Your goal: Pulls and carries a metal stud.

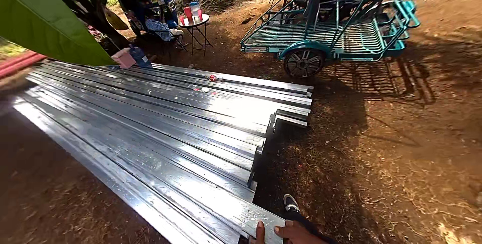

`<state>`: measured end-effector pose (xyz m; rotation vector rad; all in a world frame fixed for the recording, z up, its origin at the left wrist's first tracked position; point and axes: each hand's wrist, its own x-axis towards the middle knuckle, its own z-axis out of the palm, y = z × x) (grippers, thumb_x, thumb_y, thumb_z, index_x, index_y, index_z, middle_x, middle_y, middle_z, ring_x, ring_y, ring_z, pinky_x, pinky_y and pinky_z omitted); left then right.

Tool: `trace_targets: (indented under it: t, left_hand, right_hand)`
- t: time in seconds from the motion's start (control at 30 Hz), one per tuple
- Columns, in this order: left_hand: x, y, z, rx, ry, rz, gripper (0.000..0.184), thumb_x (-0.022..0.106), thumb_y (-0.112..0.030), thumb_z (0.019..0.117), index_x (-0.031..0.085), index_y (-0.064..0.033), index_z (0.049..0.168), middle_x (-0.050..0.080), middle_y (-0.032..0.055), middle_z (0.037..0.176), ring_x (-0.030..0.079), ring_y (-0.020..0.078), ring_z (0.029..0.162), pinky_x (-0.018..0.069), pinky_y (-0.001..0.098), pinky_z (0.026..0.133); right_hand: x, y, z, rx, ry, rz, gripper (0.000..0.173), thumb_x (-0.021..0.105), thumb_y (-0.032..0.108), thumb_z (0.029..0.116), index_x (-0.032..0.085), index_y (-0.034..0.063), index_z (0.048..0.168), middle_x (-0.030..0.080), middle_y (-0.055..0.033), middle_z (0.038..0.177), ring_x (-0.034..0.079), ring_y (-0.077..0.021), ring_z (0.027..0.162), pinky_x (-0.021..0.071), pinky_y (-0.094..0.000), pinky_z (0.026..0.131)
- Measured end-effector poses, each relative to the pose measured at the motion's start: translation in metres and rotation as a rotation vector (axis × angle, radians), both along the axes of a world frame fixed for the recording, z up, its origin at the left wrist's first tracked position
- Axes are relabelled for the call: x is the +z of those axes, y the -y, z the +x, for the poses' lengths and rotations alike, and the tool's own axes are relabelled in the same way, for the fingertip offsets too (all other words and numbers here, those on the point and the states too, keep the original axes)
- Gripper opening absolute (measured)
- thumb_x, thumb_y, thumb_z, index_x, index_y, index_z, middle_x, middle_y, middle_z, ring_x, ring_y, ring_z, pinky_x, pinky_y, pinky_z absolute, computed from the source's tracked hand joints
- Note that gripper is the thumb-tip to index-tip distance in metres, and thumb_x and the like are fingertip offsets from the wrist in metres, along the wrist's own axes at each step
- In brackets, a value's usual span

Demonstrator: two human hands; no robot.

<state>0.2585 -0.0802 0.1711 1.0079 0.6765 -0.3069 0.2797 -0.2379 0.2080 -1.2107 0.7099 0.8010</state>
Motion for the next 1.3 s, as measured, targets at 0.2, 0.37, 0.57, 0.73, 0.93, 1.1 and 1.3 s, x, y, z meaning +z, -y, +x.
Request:
trace_targets:
  t: [0.2, 0.37, 0.57, 0.73, 0.93, 1.1, 1.3]
  left_hand:
    - [0.051, 0.053, 0.069, 0.005, -0.018, -0.038, 0.067, 0.071, -0.036, 0.0971, 0.043, -0.0005, 0.145, 0.069, 0.0212, 0.12, 0.071, 0.033, 0.108, 0.06, 0.0527, 0.093]
    - [0.073, 0.111, 0.135, 0.018, 0.075, -0.102, 0.065, 0.07, -0.035, 0.0983, 0.042, -0.0003, 0.146, 0.068, 0.0212, 0.124, 0.069, 0.0332, 0.112, 0.0579, 0.0524, 0.098]
    - [0.073, 0.187, 0.207, 0.039, 0.094, -0.129, 0.067, 0.07, -0.034, 0.0983, 0.039, -0.0016, 0.148, 0.066, 0.0209, 0.128, 0.067, 0.033, 0.116, 0.0566, 0.0518, 0.101]
    - [0.051, 0.244, 0.251, 0.023, 0.076, -0.166, 0.066, 0.069, -0.035, 0.0988, 0.04, -0.0041, 0.149, 0.066, 0.0215, 0.128, 0.068, 0.0348, 0.115, 0.0566, 0.0538, 0.099]
    - [0.038, 0.293, 0.283, 0.007, 0.002, -0.218, 0.066, 0.069, -0.035, 0.0986, 0.04, -0.0049, 0.149, 0.066, 0.021, 0.127, 0.068, 0.0343, 0.112, 0.0579, 0.0539, 0.096]
    - [0.031, 0.326, 0.314, -0.01, -0.026, -0.249, 0.066, 0.07, -0.035, 0.098, 0.041, -0.0042, 0.148, 0.067, 0.0212, 0.127, 0.069, 0.0347, 0.112, 0.0579, 0.0537, 0.096]
    - [0.031, 0.362, 0.375, -0.058, -0.048, -0.297, 0.06, 0.068, -0.031, 0.1001, 0.043, -0.0029, 0.147, 0.066, 0.0238, 0.128, 0.068, 0.0374, 0.113, 0.0576, 0.0557, 0.096]
  right_hand:
    - [0.035, 0.051, 0.058, -0.053, 0.15, 0.0, 0.028, 0.066, 0.023, 0.0997, 0.057, 0.0025, 0.116, 0.066, -0.0094, 0.078, 0.055, -0.0135, 0.051, 0.0493, -0.0301, 0.046]
    - [0.053, 0.106, 0.126, -0.075, 0.23, -0.034, 0.022, 0.067, 0.021, 0.099, 0.058, 0.0021, 0.108, 0.063, -0.0089, 0.073, 0.051, -0.0134, 0.045, 0.0463, -0.0292, 0.04]
    - [0.044, 0.176, 0.198, -0.154, 0.285, 0.004, 0.015, 0.066, 0.015, 0.0995, 0.06, 0.0025, 0.103, 0.063, -0.0089, 0.071, 0.048, -0.0113, 0.042, 0.0415, -0.0263, 0.036]
    - [0.023, 0.233, 0.24, -0.153, 0.307, -0.018, 0.014, 0.066, 0.015, 0.099, 0.058, 0.0033, 0.099, 0.061, -0.0085, 0.067, 0.046, -0.0114, 0.041, 0.0403, -0.0266, 0.036]
    - [0.02, 0.276, 0.269, -0.163, 0.257, -0.133, 0.017, 0.064, 0.016, 0.0994, 0.059, 0.0028, 0.11, 0.063, -0.0088, 0.074, 0.048, -0.0119, 0.045, 0.0399, -0.0268, 0.039]
    - [0.008, 0.309, 0.301, -0.161, 0.244, -0.212, 0.022, 0.066, 0.018, 0.0985, 0.059, 0.0029, 0.114, 0.066, -0.01, 0.08, 0.054, -0.0135, 0.051, 0.0418, -0.0278, 0.041]
    - [0.014, 0.352, 0.362, -0.128, 0.249, -0.262, 0.026, 0.067, 0.019, 0.0976, 0.062, 0.0013, 0.116, 0.071, -0.0136, 0.089, 0.066, -0.0208, 0.064, 0.055, -0.0361, 0.053]
